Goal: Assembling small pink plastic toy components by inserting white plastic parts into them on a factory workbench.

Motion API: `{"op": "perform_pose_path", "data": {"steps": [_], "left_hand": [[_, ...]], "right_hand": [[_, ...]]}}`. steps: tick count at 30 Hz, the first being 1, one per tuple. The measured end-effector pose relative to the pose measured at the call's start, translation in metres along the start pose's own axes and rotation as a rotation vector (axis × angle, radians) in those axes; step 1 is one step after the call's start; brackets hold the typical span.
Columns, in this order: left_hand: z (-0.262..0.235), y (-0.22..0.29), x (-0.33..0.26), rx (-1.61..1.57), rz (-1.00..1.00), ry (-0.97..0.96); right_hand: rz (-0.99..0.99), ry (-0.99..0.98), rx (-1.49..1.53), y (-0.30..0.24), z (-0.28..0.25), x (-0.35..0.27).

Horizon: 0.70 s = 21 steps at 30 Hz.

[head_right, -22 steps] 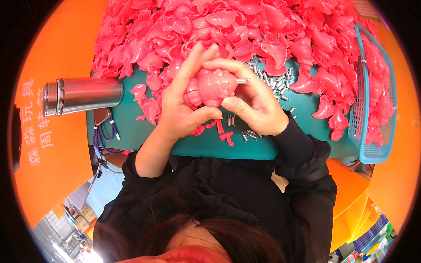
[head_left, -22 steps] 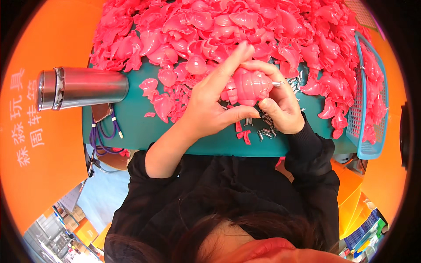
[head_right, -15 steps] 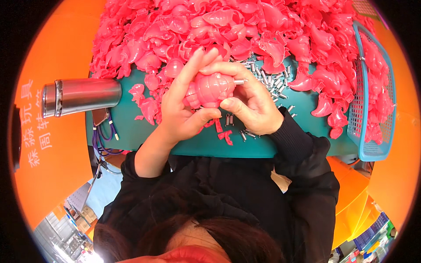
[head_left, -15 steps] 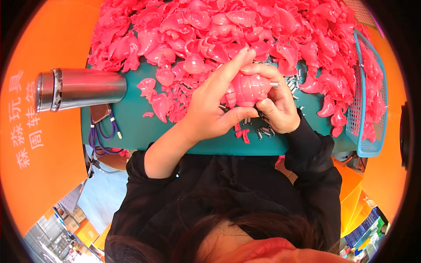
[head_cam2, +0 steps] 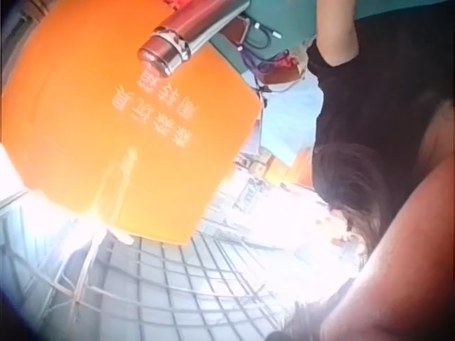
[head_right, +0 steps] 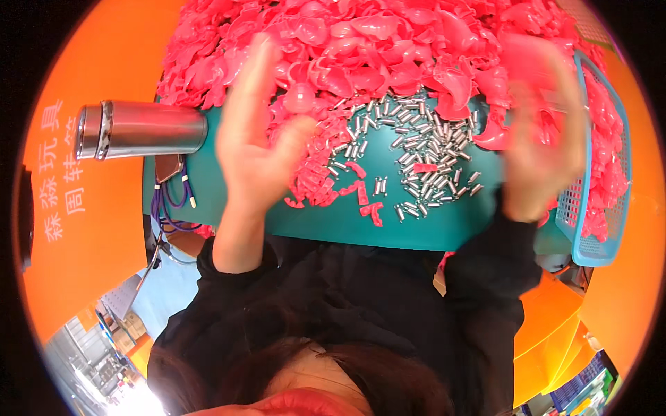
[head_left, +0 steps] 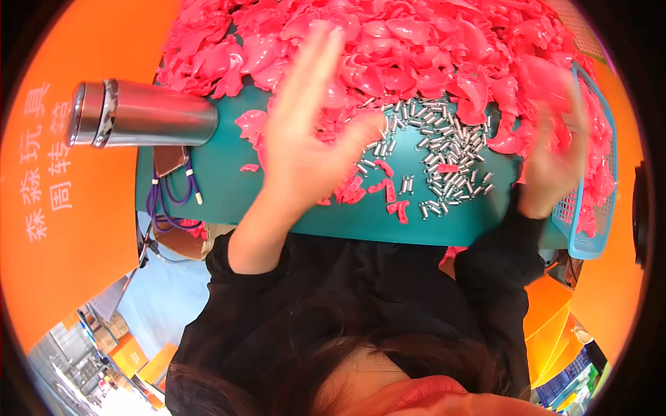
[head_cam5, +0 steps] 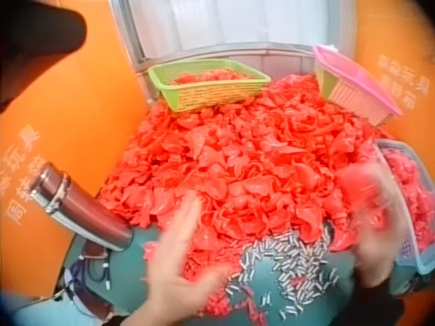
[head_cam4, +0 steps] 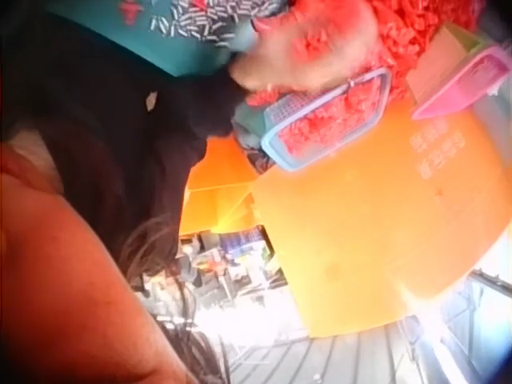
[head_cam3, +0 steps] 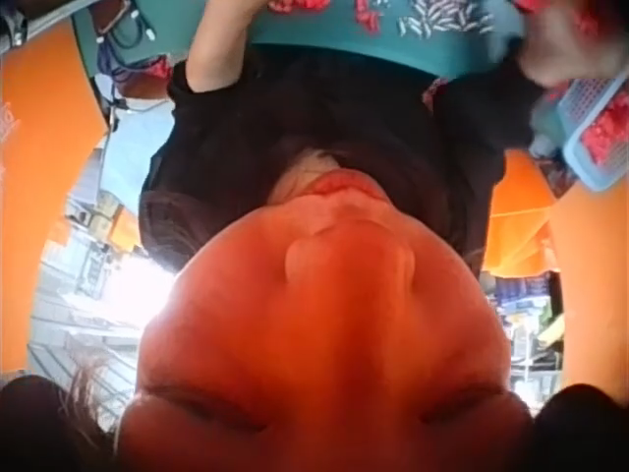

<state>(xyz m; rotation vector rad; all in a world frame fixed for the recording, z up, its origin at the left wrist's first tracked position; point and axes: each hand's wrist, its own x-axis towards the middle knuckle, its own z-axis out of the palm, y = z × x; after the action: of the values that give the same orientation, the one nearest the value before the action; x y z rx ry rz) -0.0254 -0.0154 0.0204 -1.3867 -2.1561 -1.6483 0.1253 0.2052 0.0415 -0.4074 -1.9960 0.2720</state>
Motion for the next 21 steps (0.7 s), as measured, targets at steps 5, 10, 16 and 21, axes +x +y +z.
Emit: {"op": "perform_pose_path", "data": {"steps": [5, 10, 16, 21], "left_hand": [[-0.061, -0.021, -0.012, 0.156, -0.286, 0.269], [-0.086, -0.037, -0.039, 0.647, -0.169, 0.155], [-0.085, -0.017, -0.054, 0.42, -0.573, 0.2], [-0.069, -0.025, -0.075, 0.613, -0.451, -0.104]], "right_hand": [[-0.261, -0.104, -0.739, 0.133, -0.096, 0.026], [-0.011, -0.297, -1.424, 0.117, -0.093, 0.017], [-0.146, -0.045, -0.898, 0.105, -0.083, 0.024], [-0.197, -0.423, -0.159, 0.0, -0.014, 0.003]]}}
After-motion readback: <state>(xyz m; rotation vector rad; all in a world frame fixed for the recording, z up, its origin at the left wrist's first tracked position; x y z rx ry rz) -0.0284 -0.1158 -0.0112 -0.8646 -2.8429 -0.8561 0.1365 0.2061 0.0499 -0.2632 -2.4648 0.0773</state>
